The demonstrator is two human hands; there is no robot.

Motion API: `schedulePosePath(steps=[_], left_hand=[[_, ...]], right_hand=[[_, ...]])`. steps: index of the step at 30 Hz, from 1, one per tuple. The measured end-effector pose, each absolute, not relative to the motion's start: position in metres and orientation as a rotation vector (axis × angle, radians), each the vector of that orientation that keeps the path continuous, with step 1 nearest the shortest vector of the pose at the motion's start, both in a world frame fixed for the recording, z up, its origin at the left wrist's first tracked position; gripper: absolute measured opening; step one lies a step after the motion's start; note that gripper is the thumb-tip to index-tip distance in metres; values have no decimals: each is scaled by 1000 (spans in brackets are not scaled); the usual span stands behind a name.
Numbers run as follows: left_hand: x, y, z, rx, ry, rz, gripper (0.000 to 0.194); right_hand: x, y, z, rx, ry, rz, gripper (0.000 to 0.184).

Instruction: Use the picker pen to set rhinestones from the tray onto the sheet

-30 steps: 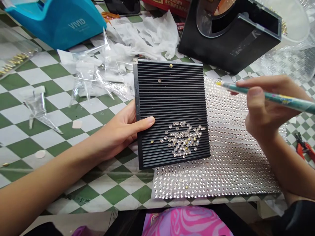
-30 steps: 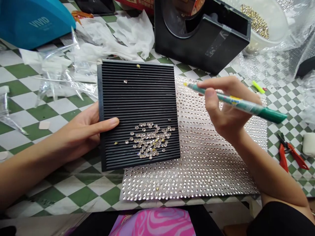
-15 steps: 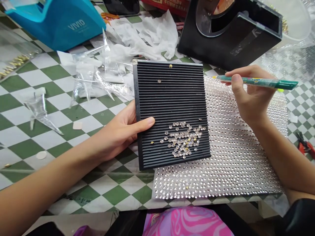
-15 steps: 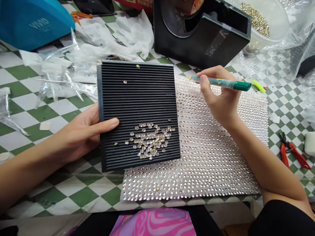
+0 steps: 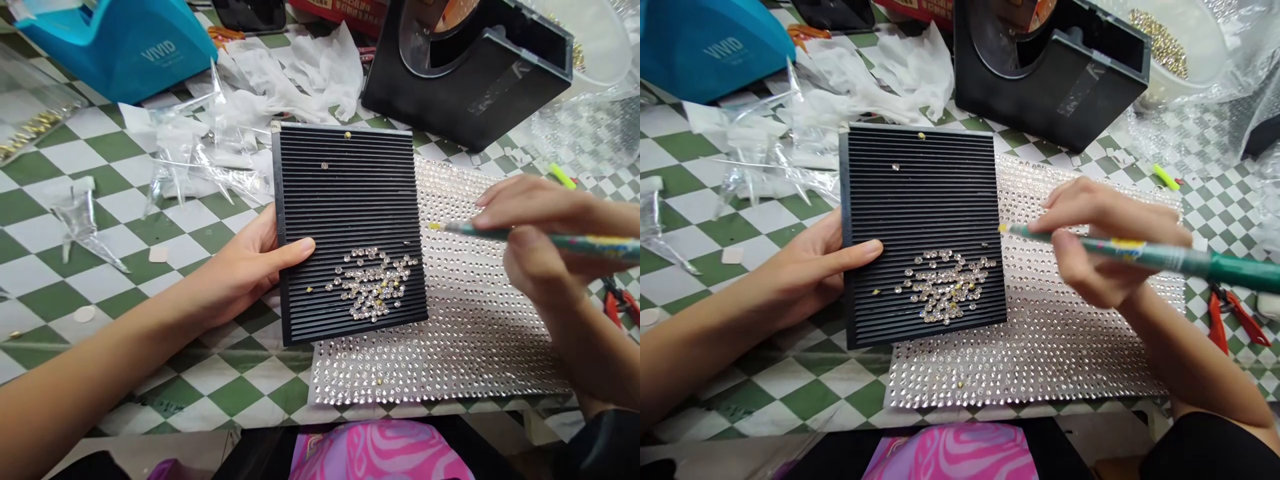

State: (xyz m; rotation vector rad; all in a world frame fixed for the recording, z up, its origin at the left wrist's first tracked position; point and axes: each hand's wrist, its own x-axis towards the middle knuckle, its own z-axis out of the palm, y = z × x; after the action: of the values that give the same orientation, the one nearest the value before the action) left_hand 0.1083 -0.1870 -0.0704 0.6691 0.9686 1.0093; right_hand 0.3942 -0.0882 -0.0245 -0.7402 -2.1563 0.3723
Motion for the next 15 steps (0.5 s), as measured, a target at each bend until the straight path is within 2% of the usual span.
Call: schedulePosePath(steps=[4,15], left_hand=[[108,-187,-70,673,985,1007,50],[108,-187,-72,676,935,1027,49]], right_hand=[[389,-99,-17,-465,-2267,379,22],[389,-102,-16,-491,-2339,516,19]])
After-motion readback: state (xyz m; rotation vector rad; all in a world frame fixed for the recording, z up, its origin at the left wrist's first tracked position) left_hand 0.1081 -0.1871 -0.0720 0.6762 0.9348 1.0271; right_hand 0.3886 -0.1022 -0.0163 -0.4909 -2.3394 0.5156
